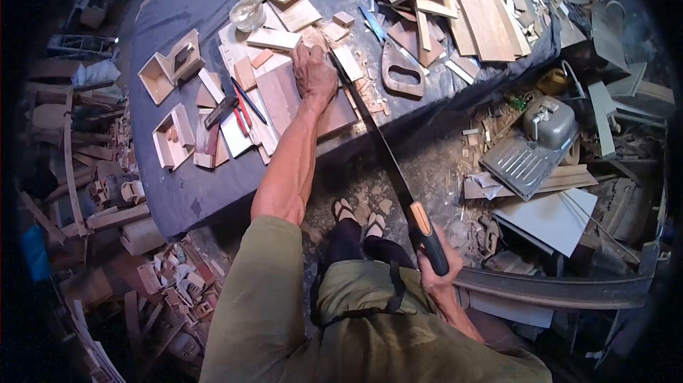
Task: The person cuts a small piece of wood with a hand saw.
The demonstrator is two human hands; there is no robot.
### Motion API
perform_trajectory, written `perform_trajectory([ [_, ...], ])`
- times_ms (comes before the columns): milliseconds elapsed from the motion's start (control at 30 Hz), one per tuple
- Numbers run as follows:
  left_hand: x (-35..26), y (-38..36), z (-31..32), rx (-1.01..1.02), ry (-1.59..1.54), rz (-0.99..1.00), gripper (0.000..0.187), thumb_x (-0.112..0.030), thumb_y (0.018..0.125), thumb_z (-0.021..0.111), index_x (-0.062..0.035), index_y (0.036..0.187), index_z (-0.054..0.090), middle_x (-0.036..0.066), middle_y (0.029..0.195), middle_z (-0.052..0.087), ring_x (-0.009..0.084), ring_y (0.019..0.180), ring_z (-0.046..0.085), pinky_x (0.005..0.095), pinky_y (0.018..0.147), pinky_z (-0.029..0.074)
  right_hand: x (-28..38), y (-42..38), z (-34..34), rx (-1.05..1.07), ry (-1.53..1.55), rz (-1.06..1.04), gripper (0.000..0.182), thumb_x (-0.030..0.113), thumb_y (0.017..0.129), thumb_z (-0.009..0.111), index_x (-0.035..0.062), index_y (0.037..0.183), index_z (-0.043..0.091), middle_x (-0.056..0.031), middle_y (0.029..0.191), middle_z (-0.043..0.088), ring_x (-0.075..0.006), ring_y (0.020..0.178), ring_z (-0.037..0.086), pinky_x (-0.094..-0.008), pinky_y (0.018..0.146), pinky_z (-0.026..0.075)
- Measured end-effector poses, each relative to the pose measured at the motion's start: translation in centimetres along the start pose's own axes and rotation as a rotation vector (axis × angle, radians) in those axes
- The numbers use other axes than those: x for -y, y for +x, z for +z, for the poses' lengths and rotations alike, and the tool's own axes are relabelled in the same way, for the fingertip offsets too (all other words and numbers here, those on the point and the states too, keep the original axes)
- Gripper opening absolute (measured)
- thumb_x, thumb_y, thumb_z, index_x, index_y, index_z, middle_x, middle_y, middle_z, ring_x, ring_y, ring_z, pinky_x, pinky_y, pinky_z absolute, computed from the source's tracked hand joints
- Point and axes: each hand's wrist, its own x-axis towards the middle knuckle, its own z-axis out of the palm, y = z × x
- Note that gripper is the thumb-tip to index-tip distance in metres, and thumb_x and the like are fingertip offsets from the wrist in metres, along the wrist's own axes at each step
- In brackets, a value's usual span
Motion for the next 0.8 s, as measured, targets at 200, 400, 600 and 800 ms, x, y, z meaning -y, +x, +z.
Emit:
perform_trajectory([
  [200, -0.4, -0.1, 0.2, -0.013, -0.01, 0.019, 0.017, 0.001, 0.075, 0.056, 0.0049, 0.089, 0.064, 0.025, 0.097, 0.057, 0.0423, 0.104, 0.052, 0.0471, 0.093, 0.044, 0.4, 4.7, 2.5, 0.056, 0.059, 0.087, 0.052, -0.003, 0.08, 0.062, 0.0002, 0.132, 0.06, -0.0133, 0.091, 0.07, -0.0124, 0.08, 0.066, -0.0259, 0.073, 0.052],
  [400, -0.7, -0.4, -0.2, -0.013, -0.021, 0.032, 0.013, 0.001, 0.074, 0.057, 0.0049, 0.084, 0.063, 0.024, 0.095, 0.057, 0.042, 0.102, 0.052, 0.0476, 0.091, 0.044, -1.0, 0.3, 0.6, -0.026, 0.001, -0.056, 0.053, -0.004, 0.078, 0.062, -0.0005, 0.131, 0.06, -0.0176, 0.099, 0.072, -0.0138, 0.087, 0.068, -0.0274, 0.077, 0.052],
  [600, -0.2, -0.4, 0.4, -0.032, 0.001, 0.017, 0.011, 0.0, 0.076, 0.057, 0.0046, 0.083, 0.063, 0.025, 0.095, 0.056, 0.0427, 0.105, 0.052, 0.0487, 0.093, 0.044, -2.5, 1.9, 1.9, 0.005, 0.007, -0.081, 0.052, -0.003, 0.08, 0.063, 0.0, 0.132, 0.059, -0.0166, 0.09, 0.071, -0.0138, 0.073, 0.067, -0.0269, 0.066, 0.052],
  [800, -0.3, -0.3, 0.0, 0.009, -0.019, 0.019, 0.017, 0.0, 0.077, 0.057, 0.0058, 0.091, 0.065, 0.027, 0.106, 0.058, 0.0438, 0.112, 0.051, 0.0473, 0.099, 0.043, -0.6, 2.5, 1.6, 0.047, 0.046, 0.053, 0.051, 0.0, 0.082, 0.065, -0.0021, 0.132, 0.059, -0.0149, 0.102, 0.071, -0.014, 0.092, 0.066, -0.0279, 0.083, 0.051],
])
